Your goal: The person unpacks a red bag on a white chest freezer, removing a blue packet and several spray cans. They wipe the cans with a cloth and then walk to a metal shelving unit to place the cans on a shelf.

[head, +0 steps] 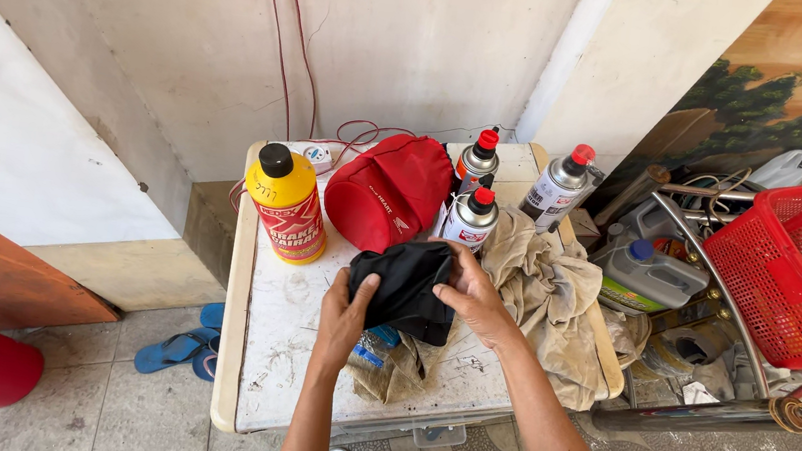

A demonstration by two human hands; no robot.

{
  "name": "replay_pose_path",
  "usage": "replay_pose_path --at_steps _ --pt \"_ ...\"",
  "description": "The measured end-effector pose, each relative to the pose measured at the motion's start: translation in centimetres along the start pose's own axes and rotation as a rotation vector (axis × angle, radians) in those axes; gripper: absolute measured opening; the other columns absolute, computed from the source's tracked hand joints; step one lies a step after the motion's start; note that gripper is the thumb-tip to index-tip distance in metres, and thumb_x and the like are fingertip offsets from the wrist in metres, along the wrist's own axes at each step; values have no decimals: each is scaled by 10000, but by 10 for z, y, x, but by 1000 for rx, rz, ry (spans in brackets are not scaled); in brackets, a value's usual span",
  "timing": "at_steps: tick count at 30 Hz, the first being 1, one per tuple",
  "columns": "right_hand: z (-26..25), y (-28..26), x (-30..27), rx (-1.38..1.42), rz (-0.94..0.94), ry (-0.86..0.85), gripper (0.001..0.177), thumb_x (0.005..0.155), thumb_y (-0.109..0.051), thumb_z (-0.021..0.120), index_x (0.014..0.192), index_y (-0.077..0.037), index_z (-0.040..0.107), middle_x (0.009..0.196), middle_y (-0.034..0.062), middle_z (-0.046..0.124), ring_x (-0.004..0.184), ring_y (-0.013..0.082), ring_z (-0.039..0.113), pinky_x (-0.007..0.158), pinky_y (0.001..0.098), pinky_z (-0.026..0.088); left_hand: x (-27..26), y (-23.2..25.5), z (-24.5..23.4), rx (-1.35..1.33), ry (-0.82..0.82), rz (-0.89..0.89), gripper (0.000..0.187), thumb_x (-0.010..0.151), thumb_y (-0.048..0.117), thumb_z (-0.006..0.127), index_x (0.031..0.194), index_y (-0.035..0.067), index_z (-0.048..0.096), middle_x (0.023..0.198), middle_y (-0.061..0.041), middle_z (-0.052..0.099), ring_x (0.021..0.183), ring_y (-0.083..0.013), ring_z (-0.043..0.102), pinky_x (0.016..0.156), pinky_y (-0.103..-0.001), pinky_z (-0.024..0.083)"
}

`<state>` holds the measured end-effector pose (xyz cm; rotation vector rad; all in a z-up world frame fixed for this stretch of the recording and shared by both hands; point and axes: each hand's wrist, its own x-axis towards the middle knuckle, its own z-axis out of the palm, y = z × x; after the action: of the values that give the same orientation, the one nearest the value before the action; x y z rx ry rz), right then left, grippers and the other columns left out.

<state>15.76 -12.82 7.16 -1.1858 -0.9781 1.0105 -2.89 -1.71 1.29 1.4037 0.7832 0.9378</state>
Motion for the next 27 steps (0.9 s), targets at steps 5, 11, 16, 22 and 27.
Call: replay_pose_path --at_steps 5,11,16,22,27 --pt "5 9 1 -85 -18 18 657 876 10 634 1484 -119 424 1270 79 609 1151 143 608 1021 298 475 2 -15 0 -16 138 -147 438 948 355 719 1037 -67 639 835 -86 647 787 -119 532 720 -286 491" --pt "0 49 12 -615 16 389 250 872 -142 743 1058 -31 618 952 81 729 847 163 694 771 312 571 3 0 -2 191 191 -37 389 876 299 778 942 -54 631 740 -133 673 687 -150 555 649 -314 501" --pt "-16 67 18 -611 186 401 112 855 -136 732 916 -70 664 840 59 714 717 129 674 663 276 586 2 3 -8 272 193 3 401 890 308 771 945 -61 626 738 -161 677 685 -187 592 660 -346 518" --pt "-37 71 14 -460 198 342 108 876 -71 706 969 -57 652 808 38 646 687 110 566 594 277 464 6 -16 -30 131 136 -62 445 921 327 732 1124 -58 639 873 -121 730 782 -154 647 737 -307 537" --pt "-20 78 19 -322 43 342 136 902 -20 650 1024 -64 608 890 -3 631 816 80 581 727 225 485 9 -34 -39 -224 47 -244 535 921 318 721 1262 -86 636 1017 -89 740 864 -114 631 808 -258 526"
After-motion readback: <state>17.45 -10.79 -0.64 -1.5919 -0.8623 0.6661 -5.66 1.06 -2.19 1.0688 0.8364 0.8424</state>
